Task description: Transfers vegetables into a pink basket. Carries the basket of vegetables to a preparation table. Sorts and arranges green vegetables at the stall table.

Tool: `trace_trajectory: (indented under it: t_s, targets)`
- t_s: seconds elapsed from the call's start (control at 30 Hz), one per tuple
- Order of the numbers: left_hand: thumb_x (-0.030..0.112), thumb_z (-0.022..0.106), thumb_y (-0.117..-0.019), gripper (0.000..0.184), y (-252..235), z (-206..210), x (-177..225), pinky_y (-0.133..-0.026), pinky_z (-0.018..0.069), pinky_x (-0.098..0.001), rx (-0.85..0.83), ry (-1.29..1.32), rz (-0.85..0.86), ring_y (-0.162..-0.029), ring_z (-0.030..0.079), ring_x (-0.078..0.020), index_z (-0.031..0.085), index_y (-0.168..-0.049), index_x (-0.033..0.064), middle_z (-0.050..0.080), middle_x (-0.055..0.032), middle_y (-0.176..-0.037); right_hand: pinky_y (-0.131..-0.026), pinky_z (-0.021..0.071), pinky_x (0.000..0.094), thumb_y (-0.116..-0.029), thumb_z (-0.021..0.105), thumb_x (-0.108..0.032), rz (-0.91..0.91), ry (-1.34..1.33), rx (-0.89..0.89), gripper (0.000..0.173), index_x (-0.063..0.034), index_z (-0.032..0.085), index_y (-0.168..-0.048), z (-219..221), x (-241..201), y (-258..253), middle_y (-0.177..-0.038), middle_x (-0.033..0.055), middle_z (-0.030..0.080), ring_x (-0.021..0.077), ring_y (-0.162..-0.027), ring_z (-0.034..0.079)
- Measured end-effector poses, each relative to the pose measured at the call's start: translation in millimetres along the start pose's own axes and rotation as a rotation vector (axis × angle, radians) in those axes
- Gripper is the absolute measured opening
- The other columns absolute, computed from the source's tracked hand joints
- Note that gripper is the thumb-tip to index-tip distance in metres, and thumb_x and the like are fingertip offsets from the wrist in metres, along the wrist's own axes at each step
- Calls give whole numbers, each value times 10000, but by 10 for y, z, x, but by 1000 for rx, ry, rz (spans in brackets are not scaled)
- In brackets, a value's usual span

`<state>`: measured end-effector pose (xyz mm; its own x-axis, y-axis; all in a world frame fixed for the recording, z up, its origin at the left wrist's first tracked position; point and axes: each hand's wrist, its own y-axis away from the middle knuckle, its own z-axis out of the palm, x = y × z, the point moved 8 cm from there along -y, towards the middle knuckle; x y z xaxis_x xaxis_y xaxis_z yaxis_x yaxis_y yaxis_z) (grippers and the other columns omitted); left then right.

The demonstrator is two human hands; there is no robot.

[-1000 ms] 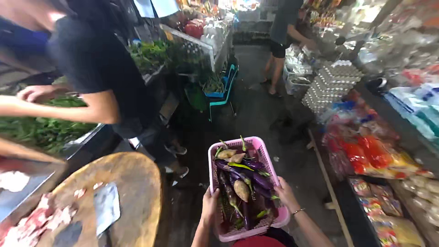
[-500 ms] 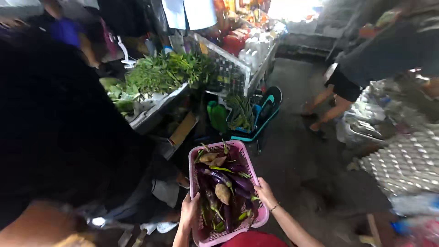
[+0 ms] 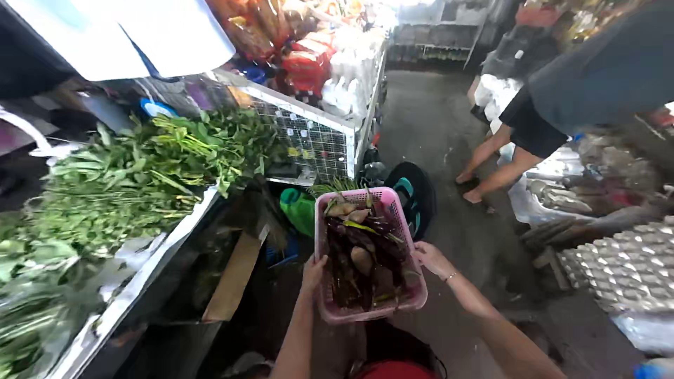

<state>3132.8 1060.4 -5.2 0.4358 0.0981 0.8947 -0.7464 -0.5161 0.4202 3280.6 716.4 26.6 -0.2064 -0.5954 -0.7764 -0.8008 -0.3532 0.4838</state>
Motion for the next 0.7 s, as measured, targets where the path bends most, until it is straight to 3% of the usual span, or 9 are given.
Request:
trace_trajectory:
  t_s: [0.1, 0.13, 0.2, 0.27, 0.3, 0.37, 0.43, 0.57, 0.7]
  targets:
    - [145, 575, -1043, 360, -779, 292, 128, -883, 540, -391, -25, 35, -51, -968, 647, -195, 553, -1356, -32, 660, -187, -1152, -1100, 478, 451, -1039, 561, -174, -192, 274, 309, 323, 5, 654, -1291, -804, -261, -630, -1351, 198, 632, 299, -1264, 608]
    - [146, 578, -1040, 364, -1007, 386, 144, -887, 541, -402, -43, 33, -69, -973, 650, -204, 552, -1357, -32, 660, -192, -1154, -1155, 417, 503, -1024, 583, -202, -209, 300, 434, 366, 22, 641, -1308, -1090, -247, -814, -1405, 232, 587, 357, -1339, 543]
    - [132, 581, -1035, 361, -1433, 562, 142, -886, 541, -404, -87, 48, -111, -966, 649, -205, 550, -1354, -34, 661, -190, -1141, -1178, 364, 545, -988, 669, -291, -85, 115, 502, 619, 65, 481, -1457, -1442, -56, -1223, -1486, 300, 483, 420, -1402, 457]
    - [132, 584, -1028, 366, -1819, 722, 61, -842, 549, -387, -127, 36, -149, -918, 646, -192, 550, -1358, -23, 662, -173, -1105, -1112, 444, 507, -1001, 654, -314, 143, -198, 396, 693, -5, 363, -1549, -1377, 154, -1540, -1481, 250, 504, 338, -1346, 523]
    - [156, 594, -1024, 381, -1998, 769, -37, -822, 552, -397, -137, -6, -173, -901, 648, -204, 550, -1364, -11, 664, -175, -1096, -1027, 509, 481, -1009, 617, -315, 233, -340, 361, 625, -32, 406, -1525, -1268, 211, -1605, -1392, 211, 585, 280, -1237, 603]
    - [208, 614, -1021, 454, -2256, 773, -239, -865, 536, -461, -144, -116, -250, -961, 646, -271, 525, -1418, 5, 654, -219, -1172, -927, 552, 486, -1013, 574, -298, 342, -522, 352, 568, -50, 433, -1504, -1096, 249, -1600, -1275, 197, 646, 267, -1103, 660]
    - [204, 628, -1018, 480, -2319, 735, -370, -885, 526, -454, -138, -138, -311, -1004, 634, -272, 506, -1444, 21, 635, -220, -1232, -842, 576, 471, -997, 564, -271, 389, -595, 423, 520, -41, 476, -1454, -999, 297, -1501, -1173, 185, 677, 253, -1001, 684]
    - [168, 624, -1019, 457, -2352, 643, -250, -889, 520, -429, -154, -144, -337, -1025, 621, -247, 506, -1437, 28, 621, -203, -1260, -839, 571, 466, -993, 559, -249, 404, -625, 468, 530, -50, 463, -1475, -823, 189, -1381, -1192, 187, 664, 250, -1005, 675]
    - [193, 594, -1028, 504, -2289, 497, -273, -1073, 459, -509, -209, -259, -300, -1261, 584, -326, 468, -1495, 53, 578, -224, -1396, -786, 595, 422, -997, 528, -219, 379, -649, 501, 463, -26, 492, -1416, -472, 242, -981, -1105, 153, 684, 201, -926, 692]
